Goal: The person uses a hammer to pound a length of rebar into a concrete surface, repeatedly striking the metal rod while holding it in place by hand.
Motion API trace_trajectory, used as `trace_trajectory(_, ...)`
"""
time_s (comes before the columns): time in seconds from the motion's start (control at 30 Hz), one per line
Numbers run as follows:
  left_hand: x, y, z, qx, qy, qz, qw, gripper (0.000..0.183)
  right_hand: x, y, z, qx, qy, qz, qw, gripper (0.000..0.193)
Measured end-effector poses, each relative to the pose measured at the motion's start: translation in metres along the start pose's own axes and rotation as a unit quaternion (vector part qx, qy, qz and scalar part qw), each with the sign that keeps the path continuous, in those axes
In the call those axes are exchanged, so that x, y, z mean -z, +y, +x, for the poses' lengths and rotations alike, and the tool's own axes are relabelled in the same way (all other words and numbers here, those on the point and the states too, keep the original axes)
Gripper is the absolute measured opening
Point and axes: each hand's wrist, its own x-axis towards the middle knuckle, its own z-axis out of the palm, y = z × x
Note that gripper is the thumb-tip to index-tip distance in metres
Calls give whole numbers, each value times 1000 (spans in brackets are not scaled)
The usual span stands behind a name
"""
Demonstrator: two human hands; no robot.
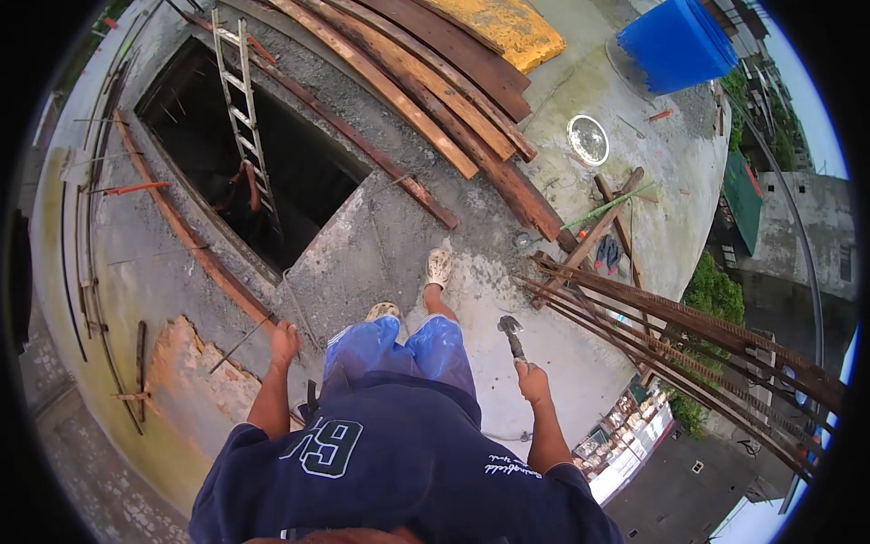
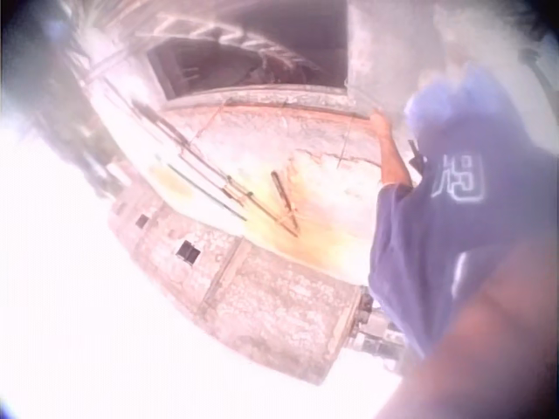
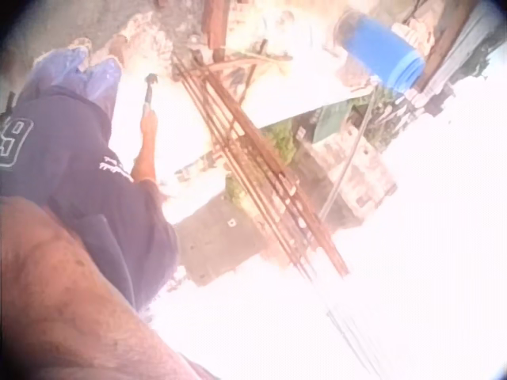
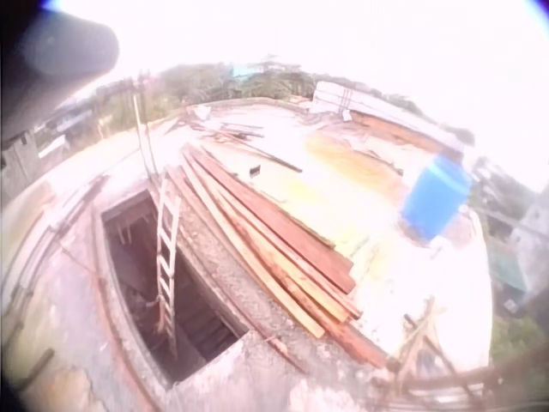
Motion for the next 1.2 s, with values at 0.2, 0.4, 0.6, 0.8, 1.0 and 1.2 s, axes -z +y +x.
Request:
trace_trajectory(0.2, -5, 76, -63, 55, 78, 105, 990, 30, 64, -14, 57, -96, -124, 25, 987, 65)
trace_trajectory(0.4, -14, 136, -98, 167, 37, 151, 974, 43, 109, 16, 100, -177, -196, 22, 964, 63)
trace_trajectory(0.6, -55, 164, -85, 113, 17, 60, 992, 37, 140, 28, 127, -239, -190, 89, 948, 57)
trace_trajectory(0.8, -66, 161, -52, 40, 72, 82, 993, 27, 154, 9, 143, -245, -178, 140, 943, 48)
trace_trajectory(1.0, -47, 153, -33, -7, 29, 93, 995, 30, 162, -22, 165, -204, -204, 102, 952, 52)
trace_trajectory(1.2, -65, 189, -11, 85, -26, -30, 996, 34, 187, -52, 173, -216, -200, 40, 955, 51)
